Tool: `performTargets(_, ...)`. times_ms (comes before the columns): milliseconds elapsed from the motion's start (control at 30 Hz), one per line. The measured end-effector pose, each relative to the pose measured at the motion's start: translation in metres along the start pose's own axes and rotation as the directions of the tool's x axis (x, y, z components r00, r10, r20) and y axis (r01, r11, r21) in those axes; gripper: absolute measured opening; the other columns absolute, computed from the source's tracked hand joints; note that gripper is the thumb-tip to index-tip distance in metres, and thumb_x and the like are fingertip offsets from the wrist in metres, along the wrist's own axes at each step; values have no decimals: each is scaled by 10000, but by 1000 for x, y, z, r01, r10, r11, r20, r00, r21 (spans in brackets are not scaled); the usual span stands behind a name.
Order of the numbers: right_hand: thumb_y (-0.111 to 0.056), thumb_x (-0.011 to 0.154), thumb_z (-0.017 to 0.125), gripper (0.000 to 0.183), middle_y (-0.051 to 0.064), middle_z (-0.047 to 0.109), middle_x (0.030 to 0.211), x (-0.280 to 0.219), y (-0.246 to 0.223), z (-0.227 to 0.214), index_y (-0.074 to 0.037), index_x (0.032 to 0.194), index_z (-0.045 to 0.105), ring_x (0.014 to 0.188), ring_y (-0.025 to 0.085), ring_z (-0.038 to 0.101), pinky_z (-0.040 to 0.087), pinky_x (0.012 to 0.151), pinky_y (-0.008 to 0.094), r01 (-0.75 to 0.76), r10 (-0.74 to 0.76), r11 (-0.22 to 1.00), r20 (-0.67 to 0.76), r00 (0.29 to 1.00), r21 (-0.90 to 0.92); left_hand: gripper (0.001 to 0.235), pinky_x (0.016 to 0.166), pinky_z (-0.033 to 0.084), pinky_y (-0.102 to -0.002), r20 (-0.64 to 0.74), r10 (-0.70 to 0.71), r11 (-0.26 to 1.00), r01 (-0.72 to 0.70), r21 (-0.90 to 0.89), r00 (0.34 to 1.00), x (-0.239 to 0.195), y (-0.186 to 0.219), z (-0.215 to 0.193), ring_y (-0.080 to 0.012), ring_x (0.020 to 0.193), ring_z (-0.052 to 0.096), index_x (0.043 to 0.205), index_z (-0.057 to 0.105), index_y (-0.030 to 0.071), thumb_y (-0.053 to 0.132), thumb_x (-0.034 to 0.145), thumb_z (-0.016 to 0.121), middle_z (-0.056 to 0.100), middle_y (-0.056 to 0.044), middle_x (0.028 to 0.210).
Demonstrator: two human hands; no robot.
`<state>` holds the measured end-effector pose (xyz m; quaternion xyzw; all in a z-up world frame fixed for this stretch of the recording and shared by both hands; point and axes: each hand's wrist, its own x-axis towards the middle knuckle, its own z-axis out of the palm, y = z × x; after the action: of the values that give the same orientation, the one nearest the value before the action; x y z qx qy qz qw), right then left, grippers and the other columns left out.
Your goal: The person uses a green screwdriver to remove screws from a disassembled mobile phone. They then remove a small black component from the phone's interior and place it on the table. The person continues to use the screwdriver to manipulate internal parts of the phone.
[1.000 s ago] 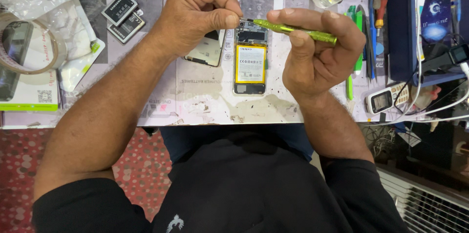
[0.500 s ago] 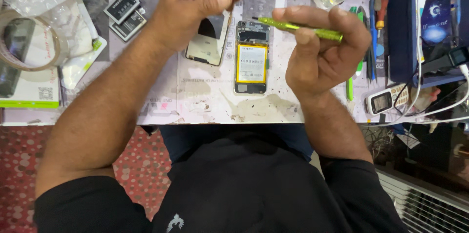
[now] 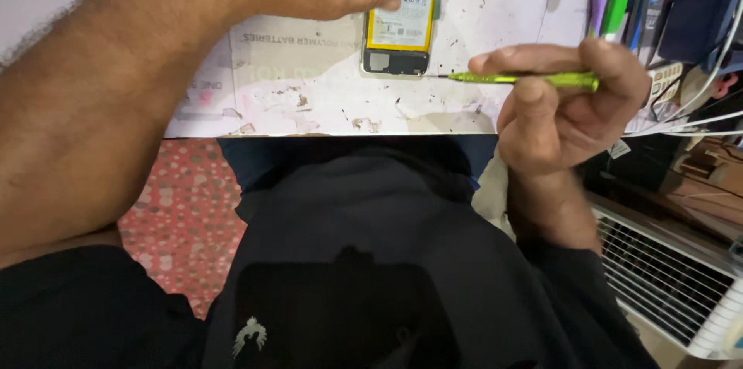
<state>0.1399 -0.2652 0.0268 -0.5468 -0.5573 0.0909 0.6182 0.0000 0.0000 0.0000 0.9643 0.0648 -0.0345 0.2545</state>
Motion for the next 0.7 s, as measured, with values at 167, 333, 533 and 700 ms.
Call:
performTargets(167, -32, 1077, 571, 445, 258, 717, 1026, -13, -2, 0, -95, 1482, 397, 701, 304, 750, 674, 649, 362, -50, 50, 998, -23, 998, 25, 520, 543, 556, -450, 54, -20, 989, 28, -148, 998, 3, -14, 26, -325, 550, 685, 1101, 764, 31, 536, 1000, 692, 734, -177, 758)
performTargets(333, -22, 1072, 569, 443, 270, 700, 1017, -8, 6, 5, -88, 1477, 404, 727, 326, 753, 692, 670, 398, -25, 25, 999, 5, 1000, 43, 465, 551, 567, -427, 21, 47, 983, -42, -177, 999, 5, -20, 39, -293, 566, 699, 1110, 772, 32, 483, 1006, 722, 741, -164, 757)
performTargets(533, -25, 1089, 567, 444, 267, 708, 1009, -11, 11, 13, -108, 1495, 407, 795, 330, 758, 695, 750, 417, -52, 51, 996, 17, 999, 72, 453, 548, 564, -417, -38, 67, 979, -73, -189, 997, 7, -26, 53, -282, 560, 691, 1095, 776, 23, 467, 1024, 723, 738, -157, 748)
performTargets(700, -26, 1084, 559, 440, 257, 706, 1006, -14, 19, 13, -104, 1486, 397, 775, 326, 755, 701, 736, 418, -18, 17, 999, 11, 1000, 42, 462, 529, 570, -406, -18, 51, 988, -53, -147, 999, 8, -26, 60, -268, 547, 693, 1097, 770, 28, 481, 1038, 703, 735, -155, 736)
